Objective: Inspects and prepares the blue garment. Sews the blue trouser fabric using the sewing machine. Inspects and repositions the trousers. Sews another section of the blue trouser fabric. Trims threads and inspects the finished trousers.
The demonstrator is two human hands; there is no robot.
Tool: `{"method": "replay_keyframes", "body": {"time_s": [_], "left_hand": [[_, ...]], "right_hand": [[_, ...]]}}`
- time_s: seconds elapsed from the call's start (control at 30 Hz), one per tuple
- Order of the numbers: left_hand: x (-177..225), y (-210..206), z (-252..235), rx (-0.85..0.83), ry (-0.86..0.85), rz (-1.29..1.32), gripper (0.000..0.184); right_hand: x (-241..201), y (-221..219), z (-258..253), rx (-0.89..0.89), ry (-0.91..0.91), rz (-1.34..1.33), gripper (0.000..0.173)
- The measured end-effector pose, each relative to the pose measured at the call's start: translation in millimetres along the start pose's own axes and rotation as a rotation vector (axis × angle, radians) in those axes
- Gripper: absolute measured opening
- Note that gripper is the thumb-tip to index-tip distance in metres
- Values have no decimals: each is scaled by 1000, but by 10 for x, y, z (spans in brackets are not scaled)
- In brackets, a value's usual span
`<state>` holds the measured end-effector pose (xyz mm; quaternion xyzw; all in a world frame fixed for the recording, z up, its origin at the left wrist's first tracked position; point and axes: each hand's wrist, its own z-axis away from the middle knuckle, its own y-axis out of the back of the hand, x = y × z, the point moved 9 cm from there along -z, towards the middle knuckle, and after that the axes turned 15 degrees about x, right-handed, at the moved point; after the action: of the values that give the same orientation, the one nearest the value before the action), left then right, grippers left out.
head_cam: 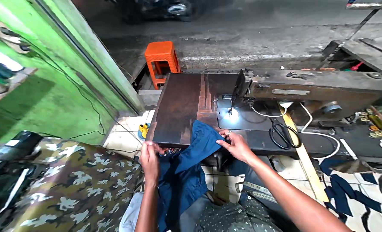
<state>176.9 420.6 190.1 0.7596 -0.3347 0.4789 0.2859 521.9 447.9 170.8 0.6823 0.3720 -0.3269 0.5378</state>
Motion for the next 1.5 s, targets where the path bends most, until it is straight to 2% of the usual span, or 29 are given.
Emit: {"method": "replay_keyframes", "body": {"time_s": [0.1, 0.17, 0.2, 0.23, 0.27, 0.3, 0.33, 0.37, 0.4, 0.5, 0.57, 0.63, 0.67, 0.73, 0.77, 0.83, 0.87, 0.93, 0.97, 1.03, 1.1, 1.13, 1.2, 1.27, 1.3, 1.37, 1.4, 1.43, 1.5], "left_hand": [[74, 103, 513, -330, -184, -348, 45], [43, -6, 892, -471, -231, -558, 76], [-35, -57, 1049, -499, -251, -652, 82], [-143, -89, 1168, -515, -277, -723, 75], [-235, -98, 1239, -543, -266, -778, 58], [-291, -88, 1261, -602, -184, -826, 41], [-281, -53, 1234, -668, -67, -834, 33], [-198, 15, 1161, -683, 24, -757, 27], [-42, 118, 1043, -629, 101, -603, 21], [667, 515, 540, -247, 367, -76, 25], [1176, 676, 178, -21, 446, 85, 26], [1544, 671, -179, 55, 416, 157, 27], [1711, 595, -350, 44, 368, 185, 27], [2100, 298, -634, -54, 255, 246, 27], [2302, 121, -750, -85, 208, 280, 27], [2636, -215, -961, -103, 166, 346, 23], [2771, -371, -1066, -77, 159, 378, 19], [2997, -719, -1297, -23, 130, 470, 11], [3078, -935, -1404, -24, 107, 505, 10], [3080, -1444, -1588, -204, 57, 458, 7], [2774, -1850, -1603, -562, -5, 186, 38], [2535, -1902, -1544, -705, -40, 19, 53], [2023, -1621, -1480, -769, -214, -362, 54], [1394, -869, -1441, -641, -299, -614, 38], [963, -369, -1388, -521, -240, -686, 35], [-107, 513, -1101, -382, 119, -821, 52], [-605, 784, -773, -372, 307, -821, 58], [-1018, 907, -356, -399, 451, -765, 61], [-1673, 894, 507, -527, 627, -613, 67]], "right_hand": [[-85, 46, 57, -19, 22, -46, 32], [-245, 46, 80, -53, 24, -115, 29], [-350, 38, 95, -80, 7, -198, 26], [-472, 30, 117, -103, -24, -313, 20], [-606, 31, 140, -121, -54, -435, 15], [-748, 47, 161, -142, -52, -546, 15], [-884, 65, 188, -179, -14, -624, 25], [-980, 82, 211, -208, 53, -645, 37], [-1010, 105, 225, -190, 112, -607, 43], [-805, 84, 303, -4, 144, -416, 31], [-521, -106, 476, 4, 99, -365, 32], [-178, -461, 704, -173, 48, -219, 39], [-7, -691, 835, -340, 20, -117, 48], [305, -1139, 1134, -651, -39, 34, 79], [425, -1321, 1259, -743, -55, 84, 96], [577, -1581, 1401, -798, -71, 119, 114], [614, -1673, 1427, -796, -64, 121, 115], [622, -1803, 1406, -775, 18, 151, 103], [612, -1834, 1386, -767, 50, 176, 91], [622, -1867, 1345, -770, 59, 251, 58], [622, -1853, 1300, -768, 47, 271, 38], [608, -1811, 1276, -760, 47, 256, 33], [583, -1684, 1232, -760, 46, 226, 31], [546, -1510, 1192, -738, 43, 186, 31], [491, -1413, 1158, -713, 47, 157, 32], [298, -1214, 1055, -652, 74, 103, 35], [191, -1134, 995, -633, 93, 90, 36], [74, -1082, 937, -622, 116, 77, 37], [-167, -1075, 839, -624, 165, 47, 37]]}}
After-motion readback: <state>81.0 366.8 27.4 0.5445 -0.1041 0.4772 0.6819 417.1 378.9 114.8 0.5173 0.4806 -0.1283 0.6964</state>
